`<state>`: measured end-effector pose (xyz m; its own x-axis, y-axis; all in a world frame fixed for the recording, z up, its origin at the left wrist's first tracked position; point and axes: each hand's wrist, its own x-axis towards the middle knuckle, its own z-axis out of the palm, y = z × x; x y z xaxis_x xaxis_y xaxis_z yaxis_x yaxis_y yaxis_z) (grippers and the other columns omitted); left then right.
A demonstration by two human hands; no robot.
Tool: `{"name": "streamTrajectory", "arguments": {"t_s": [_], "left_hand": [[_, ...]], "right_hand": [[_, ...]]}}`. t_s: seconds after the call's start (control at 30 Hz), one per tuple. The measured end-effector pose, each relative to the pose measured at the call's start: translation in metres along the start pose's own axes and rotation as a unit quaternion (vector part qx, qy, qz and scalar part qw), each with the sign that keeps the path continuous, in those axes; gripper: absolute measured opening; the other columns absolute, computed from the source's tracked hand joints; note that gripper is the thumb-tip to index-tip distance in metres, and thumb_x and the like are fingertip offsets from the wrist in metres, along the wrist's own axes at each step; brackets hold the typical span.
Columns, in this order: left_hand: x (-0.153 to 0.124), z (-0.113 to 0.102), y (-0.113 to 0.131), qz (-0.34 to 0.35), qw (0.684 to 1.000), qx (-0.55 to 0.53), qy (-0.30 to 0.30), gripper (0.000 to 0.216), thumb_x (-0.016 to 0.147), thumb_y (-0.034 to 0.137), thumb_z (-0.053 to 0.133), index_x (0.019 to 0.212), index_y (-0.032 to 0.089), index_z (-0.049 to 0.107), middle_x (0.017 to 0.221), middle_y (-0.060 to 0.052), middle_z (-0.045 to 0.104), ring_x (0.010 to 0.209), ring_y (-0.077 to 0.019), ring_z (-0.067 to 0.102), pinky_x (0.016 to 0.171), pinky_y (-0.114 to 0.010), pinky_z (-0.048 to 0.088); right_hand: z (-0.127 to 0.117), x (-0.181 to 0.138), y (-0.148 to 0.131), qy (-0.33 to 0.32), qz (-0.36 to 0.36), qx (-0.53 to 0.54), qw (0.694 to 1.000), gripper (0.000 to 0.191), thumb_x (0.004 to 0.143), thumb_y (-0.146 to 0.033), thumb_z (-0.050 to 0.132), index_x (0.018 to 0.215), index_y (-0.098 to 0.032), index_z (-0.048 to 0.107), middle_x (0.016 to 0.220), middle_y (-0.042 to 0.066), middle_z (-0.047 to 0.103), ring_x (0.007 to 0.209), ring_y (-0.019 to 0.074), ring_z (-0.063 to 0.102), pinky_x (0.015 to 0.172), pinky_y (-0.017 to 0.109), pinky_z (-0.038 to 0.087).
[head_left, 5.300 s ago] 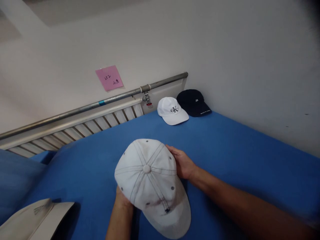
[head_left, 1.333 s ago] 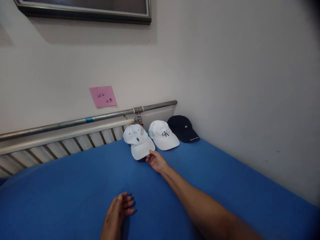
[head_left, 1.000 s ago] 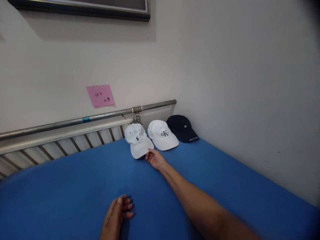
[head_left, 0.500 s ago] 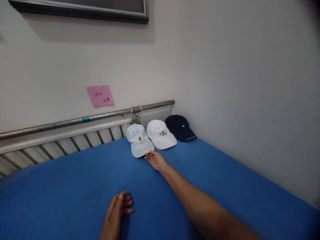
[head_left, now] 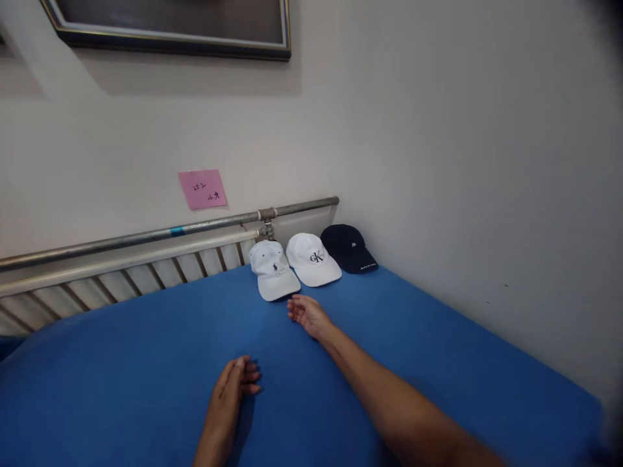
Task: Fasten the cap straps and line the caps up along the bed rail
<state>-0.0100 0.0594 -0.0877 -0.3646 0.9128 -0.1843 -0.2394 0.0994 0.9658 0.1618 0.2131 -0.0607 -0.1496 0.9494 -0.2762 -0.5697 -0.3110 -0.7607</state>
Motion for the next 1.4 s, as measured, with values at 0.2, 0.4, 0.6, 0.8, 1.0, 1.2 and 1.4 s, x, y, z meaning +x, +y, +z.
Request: {"name": "streamTrajectory", "arguments": {"t_s": [0.2, 0.4, 0.6, 0.8, 1.0, 1.2, 1.4], "left_hand": [[-0.014, -0.003, 0.023, 0.003, 0.993, -0.097, 0.067, 0.032, 0.071, 0.036, 0.071, 0.085, 0.008, 0.064, 0.073, -0.009, 0.065, 0.061, -0.0167, 0.063, 0.052, -0.026, 0.051], [-0.029, -0.073, 0.04, 0.046, 0.949, -0.162, 0.265, 0.017, 0.081, 0.03, 0.06, 0.084, 0.013, 0.059, 0.077, -0.007, 0.062, 0.061, -0.0147, 0.063, 0.052, -0.025, 0.051], [-0.068, -0.136, 0.044, 0.089, 0.862, -0.237, 0.439, 0.023, 0.086, 0.041, 0.051, 0.086, 0.018, 0.049, 0.086, -0.006, 0.058, 0.077, -0.0156, 0.065, 0.068, -0.03, 0.055], [-0.08, -0.159, 0.049, 0.118, 0.814, -0.252, 0.51, 0.028, 0.087, 0.044, 0.045, 0.096, 0.018, 0.049, 0.09, -0.007, 0.06, 0.084, -0.0195, 0.066, 0.069, -0.033, 0.056], [-0.079, -0.15, 0.053, 0.154, 0.809, -0.239, 0.515, 0.024, 0.082, 0.028, 0.055, 0.103, 0.018, 0.051, 0.102, -0.006, 0.063, 0.084, -0.0158, 0.066, 0.066, -0.025, 0.055], [-0.071, -0.107, 0.055, 0.117, 0.92, -0.243, 0.285, 0.021, 0.071, 0.019, 0.068, 0.091, 0.015, 0.063, 0.087, -0.006, 0.07, 0.071, -0.02, 0.068, 0.057, -0.028, 0.054], [-0.053, -0.069, 0.053, 0.006, 0.984, -0.169, -0.051, 0.024, 0.068, 0.025, 0.075, 0.087, 0.012, 0.069, 0.081, -0.01, 0.072, 0.067, -0.0213, 0.067, 0.051, -0.027, 0.052]], "right_hand": [[0.011, -0.038, 0.007, -0.062, 0.037, -0.066, 0.995, 0.015, 0.068, -0.001, 0.062, 0.073, -0.016, 0.062, 0.066, 0.003, 0.067, 0.058, 0.0116, 0.063, 0.054, 0.021, 0.05], [0.024, -0.049, 0.022, -0.097, 0.056, -0.166, 0.98, 0.016, 0.07, 0.002, 0.06, 0.073, -0.014, 0.064, 0.072, 0.004, 0.067, 0.058, 0.0111, 0.062, 0.049, 0.019, 0.05], [0.032, -0.063, 0.019, -0.074, 0.044, -0.205, 0.975, 0.021, 0.073, 0.006, 0.054, 0.071, -0.013, 0.064, 0.074, 0.007, 0.065, 0.057, 0.0108, 0.06, 0.046, 0.019, 0.05], [0.028, -0.063, 0.018, -0.083, 0.056, -0.193, 0.976, 0.021, 0.072, 0.004, 0.057, 0.068, -0.015, 0.066, 0.08, 0.009, 0.065, 0.059, 0.0107, 0.06, 0.047, 0.018, 0.049], [0.014, -0.065, 0.022, -0.11, 0.062, -0.189, 0.974, 0.017, 0.066, 0.0, 0.06, 0.069, -0.016, 0.066, 0.076, 0.007, 0.067, 0.059, 0.0125, 0.06, 0.046, 0.021, 0.05], [0.001, -0.084, 0.022, -0.152, 0.065, -0.181, 0.97, 0.01, 0.066, -0.008, 0.066, 0.074, -0.015, 0.066, 0.075, 0.006, 0.067, 0.059, 0.0125, 0.06, 0.048, 0.022, 0.048], [-0.005, -0.096, 0.006, -0.192, 0.031, -0.113, 0.974, 0.03, 0.065, -0.018, 0.071, 0.095, -0.017, 0.066, 0.097, 0.009, 0.067, 0.078, 0.0172, 0.064, 0.053, 0.022, 0.048]]}}
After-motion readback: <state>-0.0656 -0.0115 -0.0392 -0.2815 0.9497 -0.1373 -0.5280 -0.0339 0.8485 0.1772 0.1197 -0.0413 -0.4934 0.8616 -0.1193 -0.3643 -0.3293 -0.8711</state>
